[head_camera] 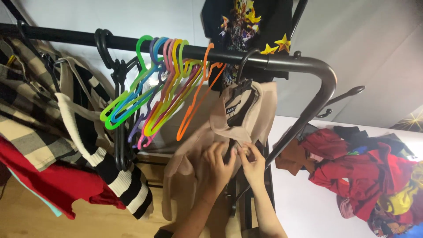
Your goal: Hanging shirts and a cardigan on a clothes rack.
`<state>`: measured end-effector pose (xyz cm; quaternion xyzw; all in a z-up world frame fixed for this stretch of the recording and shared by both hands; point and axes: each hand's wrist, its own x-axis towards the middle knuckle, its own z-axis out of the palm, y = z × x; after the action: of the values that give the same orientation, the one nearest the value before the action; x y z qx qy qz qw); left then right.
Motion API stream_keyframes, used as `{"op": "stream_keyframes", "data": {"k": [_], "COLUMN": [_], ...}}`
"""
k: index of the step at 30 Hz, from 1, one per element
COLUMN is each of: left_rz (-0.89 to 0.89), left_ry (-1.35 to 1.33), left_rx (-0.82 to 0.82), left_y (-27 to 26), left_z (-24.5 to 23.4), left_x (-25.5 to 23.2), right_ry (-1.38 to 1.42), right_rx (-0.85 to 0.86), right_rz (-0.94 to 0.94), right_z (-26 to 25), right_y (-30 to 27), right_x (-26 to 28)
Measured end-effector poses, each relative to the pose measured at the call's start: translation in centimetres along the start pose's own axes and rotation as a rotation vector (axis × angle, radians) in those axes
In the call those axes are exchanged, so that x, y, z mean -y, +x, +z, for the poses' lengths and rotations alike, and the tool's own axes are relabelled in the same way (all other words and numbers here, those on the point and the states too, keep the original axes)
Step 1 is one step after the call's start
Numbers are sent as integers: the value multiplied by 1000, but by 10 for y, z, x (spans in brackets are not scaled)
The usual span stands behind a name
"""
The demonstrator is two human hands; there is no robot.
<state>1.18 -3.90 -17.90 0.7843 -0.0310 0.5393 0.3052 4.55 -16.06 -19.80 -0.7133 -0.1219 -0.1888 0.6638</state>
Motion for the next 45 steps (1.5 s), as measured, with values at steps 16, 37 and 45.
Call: {"op": "stream_keyframes", "data": {"k": [16,37,45], "left_rz": [-49,-263,-308], "left_ry": [387,-270,-362], "left_rx": [-124,107,275], "left_y": [11,2,9], "left_z": [25,-6,-11], "left_x": [14,-17,-11], "right_ry": [143,45,-73], "right_rx": [10,12,-23], "right_rz": [-19,11,-97], "right_z": [-17,-12,-10], "right_y": [-6,-11,-9], "right_x": [26,35,51]}}
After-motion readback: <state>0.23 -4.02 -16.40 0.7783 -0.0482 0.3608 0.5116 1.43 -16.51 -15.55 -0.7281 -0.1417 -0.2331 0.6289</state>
